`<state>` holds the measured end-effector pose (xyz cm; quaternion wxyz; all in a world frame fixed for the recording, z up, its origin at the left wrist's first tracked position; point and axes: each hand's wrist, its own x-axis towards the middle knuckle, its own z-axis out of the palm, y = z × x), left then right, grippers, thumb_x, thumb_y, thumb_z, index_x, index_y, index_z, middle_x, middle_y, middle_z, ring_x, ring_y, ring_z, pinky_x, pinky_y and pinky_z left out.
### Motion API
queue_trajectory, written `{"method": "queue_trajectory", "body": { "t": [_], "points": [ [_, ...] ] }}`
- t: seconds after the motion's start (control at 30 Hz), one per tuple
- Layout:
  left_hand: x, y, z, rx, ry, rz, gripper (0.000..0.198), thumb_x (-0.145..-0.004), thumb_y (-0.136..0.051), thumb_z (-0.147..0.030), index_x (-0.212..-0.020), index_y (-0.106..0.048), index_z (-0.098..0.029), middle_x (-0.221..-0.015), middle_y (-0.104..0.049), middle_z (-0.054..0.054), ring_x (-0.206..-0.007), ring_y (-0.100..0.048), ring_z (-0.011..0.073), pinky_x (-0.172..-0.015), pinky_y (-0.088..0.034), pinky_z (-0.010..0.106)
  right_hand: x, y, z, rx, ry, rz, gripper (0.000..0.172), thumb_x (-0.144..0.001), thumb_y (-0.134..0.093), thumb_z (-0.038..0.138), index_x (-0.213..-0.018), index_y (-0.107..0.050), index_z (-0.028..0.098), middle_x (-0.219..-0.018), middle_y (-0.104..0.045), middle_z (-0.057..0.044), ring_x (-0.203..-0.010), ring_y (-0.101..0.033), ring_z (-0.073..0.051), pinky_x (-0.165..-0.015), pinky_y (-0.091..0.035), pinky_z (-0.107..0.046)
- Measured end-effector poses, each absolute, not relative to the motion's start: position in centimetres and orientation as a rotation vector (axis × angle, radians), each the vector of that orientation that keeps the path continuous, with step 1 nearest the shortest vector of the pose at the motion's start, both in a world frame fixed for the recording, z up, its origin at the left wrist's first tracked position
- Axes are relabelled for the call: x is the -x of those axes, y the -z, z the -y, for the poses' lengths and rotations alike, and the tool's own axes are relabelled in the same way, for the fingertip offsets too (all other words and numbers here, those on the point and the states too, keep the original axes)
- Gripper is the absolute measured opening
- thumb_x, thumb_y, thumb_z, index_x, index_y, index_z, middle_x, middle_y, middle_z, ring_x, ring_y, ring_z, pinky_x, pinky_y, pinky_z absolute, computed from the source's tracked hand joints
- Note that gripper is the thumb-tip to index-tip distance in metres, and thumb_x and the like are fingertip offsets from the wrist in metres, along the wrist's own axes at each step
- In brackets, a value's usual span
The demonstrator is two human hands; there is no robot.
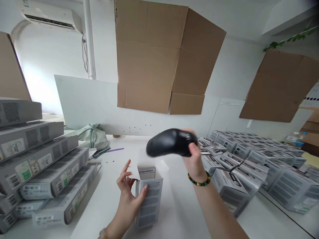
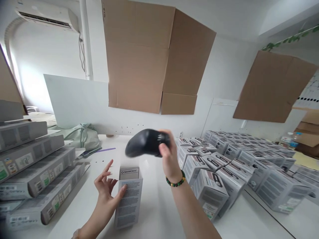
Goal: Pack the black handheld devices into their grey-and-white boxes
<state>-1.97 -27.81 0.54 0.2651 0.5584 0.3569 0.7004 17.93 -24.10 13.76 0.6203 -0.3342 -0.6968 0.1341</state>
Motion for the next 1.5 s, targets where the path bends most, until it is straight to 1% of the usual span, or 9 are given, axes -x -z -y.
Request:
{"method": "queue_trajectory", "body": {
  "t": [0.1, 0.37, 0.57, 0.7, 1.0, 1.17, 1.33, 1.43, 1.5],
  "points": [
    [2.3, -0.4, 27.9, -1.67, -1.887, -0.98, 0.047, -0.076, -0.073, -0.024, -0.104, -0.035, -0.029, -0.16, -0.021, 0.013, -0.131, -0.047, 0.0269, -0.09, -0.05, 0.043, -16.4, -13.9, 26.6, 0.798, -0.436, 1.888, 0.025, -0.084, -0.056, 0.044, -0.098, -0.061, 0.025, -0.095, -0.059, -0.004, -0.089, -0.057, -0.023, -0.085, -0.047, -0.039],
    [2.6, 0.7, 27.8, -1.879, -1.783, -0.887, 0.078, -0.076, -0.074, -0.018, -0.138, -0.03, -0.033, -0.163, -0.013, 0.014, -0.15, -0.014, 0.0337, -0.112, -0.03, 0.06, -16.4, -11.9, 26.6, 1.094, -0.521, 2.26, 0.029, -0.083, -0.068, 0.043, -0.102, -0.066, 0.021, -0.104, -0.06, -0.009, -0.109, -0.049, -0.029, -0.094, -0.045, -0.045],
    [2.8, 1.0, 27.9, -1.706, -1.71, -0.933, 0.097, -0.07, -0.081, -0.026, -0.149, -0.025, -0.033, -0.165, -0.008, 0.008, -0.151, -0.005, 0.0319, -0.12, -0.013, 0.057, -17.1, -12.5, 26.9, 0.971, -0.703, 2.171, 0.027, -0.085, -0.065, 0.038, -0.107, -0.064, 0.023, -0.105, -0.063, -0.004, -0.084, -0.059, -0.017, -0.077, -0.05, -0.032],
    [3.0, 0.7, 27.8, -1.664, -1.67, -0.974, 0.101, -0.068, -0.082, -0.028, -0.151, -0.025, -0.031, -0.165, -0.01, 0.007, -0.151, -0.005, 0.0322, -0.121, -0.013, 0.056, -16.4, -11.4, 26.8, 0.962, -0.734, 1.95, 0.024, -0.088, -0.06, 0.04, -0.102, -0.066, 0.021, -0.098, -0.066, -0.004, -0.086, -0.06, -0.018, -0.078, -0.05, -0.031],
    [3.1, -0.6, 28.0, -1.932, -1.598, -0.967, 0.074, -0.083, -0.066, -0.027, -0.149, -0.033, -0.035, -0.159, -0.03, 0.007, -0.146, -0.028, 0.0325, -0.115, -0.03, 0.056, -16.0, -10.4, 26.4, 0.904, -0.512, 2.331, 0.031, -0.086, -0.065, 0.05, -0.101, -0.073, 0.025, -0.109, -0.066, -0.009, -0.116, -0.048, -0.028, -0.101, -0.042, -0.046],
    [3.1, -0.9, 28.1, -2.085, -1.547, -1.009, 0.028, -0.086, -0.061, -0.032, -0.113, -0.067, -0.033, -0.131, -0.058, 0.009, -0.13, -0.046, 0.0328, -0.113, -0.032, 0.058, -16.6, -7.7, 25.7, 0.836, -0.768, 1.729, 0.051, -0.091, -0.04, 0.068, -0.101, -0.067, 0.025, -0.115, -0.06, -0.009, -0.118, -0.053, -0.024, -0.105, -0.04, -0.04],
    [3.1, -0.7, 28.2, -1.93, -1.663, -1.084, 0.019, -0.085, -0.061, -0.042, -0.093, -0.067, -0.027, -0.145, -0.035, 0.01, -0.135, -0.039, 0.036, -0.108, -0.039, 0.055, -15.8, -5.2, 26.3, 0.635, -1.182, 1.588, 0.051, -0.091, -0.039, 0.068, -0.082, -0.064, 0.024, -0.125, -0.062, -0.008, -0.119, -0.058, -0.024, -0.1, -0.046, -0.039],
    [3.1, -1.1, 28.4, -1.912, -1.604, -1.032, 0.019, -0.087, -0.059, -0.043, -0.091, -0.065, -0.026, -0.16, -0.014, 0.003, -0.137, -0.037, 0.0357, -0.11, -0.037, 0.052, -15.8, -5.1, 26.7, 0.592, -1.273, 1.537, 0.053, -0.093, -0.037, 0.067, -0.1, -0.071, 0.027, -0.139, -0.056, -0.005, -0.136, -0.045, -0.024, -0.112, -0.037, -0.042],
    [3.2, -1.3, 28.4, -1.916, -1.542, -1.006, 0.022, -0.086, -0.06, -0.045, -0.097, -0.064, -0.026, -0.161, -0.014, 0.004, -0.142, -0.029, 0.0361, -0.114, -0.032, 0.052, -15.8, -5.4, 26.8, 0.603, -1.284, 1.557, 0.051, -0.095, -0.035, 0.064, -0.118, -0.067, 0.032, -0.146, -0.052, 0.0, -0.144, -0.033, -0.021, -0.119, -0.026, -0.043]
  ]
}}
